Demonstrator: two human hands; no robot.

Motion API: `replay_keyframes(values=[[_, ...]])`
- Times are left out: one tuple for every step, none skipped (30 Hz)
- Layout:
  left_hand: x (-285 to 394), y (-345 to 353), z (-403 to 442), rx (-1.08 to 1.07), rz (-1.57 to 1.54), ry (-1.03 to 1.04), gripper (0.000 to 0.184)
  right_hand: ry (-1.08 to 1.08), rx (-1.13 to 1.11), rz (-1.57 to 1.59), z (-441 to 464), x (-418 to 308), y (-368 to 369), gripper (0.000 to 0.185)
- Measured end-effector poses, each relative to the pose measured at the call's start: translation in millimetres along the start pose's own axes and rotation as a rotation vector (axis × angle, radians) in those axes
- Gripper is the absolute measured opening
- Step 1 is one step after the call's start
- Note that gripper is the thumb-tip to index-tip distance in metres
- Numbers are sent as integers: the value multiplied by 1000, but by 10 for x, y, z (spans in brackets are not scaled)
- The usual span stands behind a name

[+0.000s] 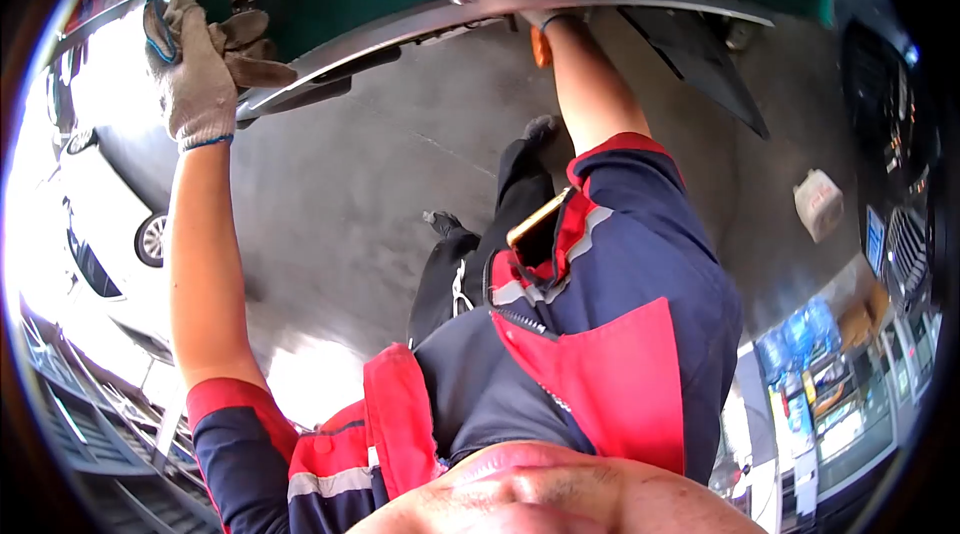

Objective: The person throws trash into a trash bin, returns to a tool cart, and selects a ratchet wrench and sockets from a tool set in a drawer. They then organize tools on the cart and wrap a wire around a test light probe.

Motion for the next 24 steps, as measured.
replay_keyframes(values=[[-53,-16,30,-2,8,-20,51,9,4,-21,124,8,12,46],[-17,14,-39,-9,-5,-103,52,11,5,-34,236,2,57,45],[-18,45,-89,-22,-17,-184,53,11,3,-40,332,3,110,43],[-45,32,-92,-17,-30,-193,53,14,1,-48,419,-1,154,41],[-74,21,-93,-10,-46,-196,53,14,0,-56,494,-24,154,40],[-34,29,-115,29,-103,-189,50,3,0,-53,564,-70,192,38],[21,41,-145,68,-160,-181,47,-7,-5,-63,632,-84,261,37],[-14,18,-106,47,-137,-172,46,-12,-17,-78,672,-52,337,35],[-69,-1,-83,20,-117,-171,45,-29,-19,-86,692,-40,415,34],[-110,-7,-68,-12,-102,-169,44,-47,-21,-91,675,-39,468,32],[-162,-22,-68,-15,-94,-212,43,-69,-16,-91,648,-59,481,31],[-102,-19,-73,9,-99,-189,40,-102,-2,-86,586,-80,478,29],[-4,16,-105,31,-108,-168,38,-147,19,-75,493,-132,460,28],[93,14,-116,55,-122,-145,37,-203,47,-58,364,-211,407,26],[28,-99,-52,98,124,-77,41,-278,88,-32,174,-328,324,25],[94,-96,-39,94,188,-25,47,-361,125,0,-68,-448,213,23],[105,-131,-21,92,329,7,50,-460,166,47,-364,-597,108,22],[205,-119,-34,101,480,77,53,-601,228,106,-731,-780,-149,20],[304,-107,-53,122,634,146,57,-764,292,173,-1134,-980,-400,19],[301,-117,-62,98,601,56,59,-940,356,250,-1591,-1178,-725,18],[348,-123,-76,115,615,83,60,-1096,307,357,-1997,-1405,-1105,17],[386,-117,-85,128,630,112,61,-1223,256,469,-2383,-1600,-1536,15],[396,-140,-102,129,605,76,60,-1193,-160,683,-2574,-1836,-1826,14],[435,-135,-100,136,590,149,60,-1200,-95,793,-2750,-1938,-2339,13]])
Point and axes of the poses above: each hand's wrist, its own z-axis towards the middle knuckle, its own y-axis out of the palm, x = y × z, the point moved 10 cm from there along z, towards the middle knuckle
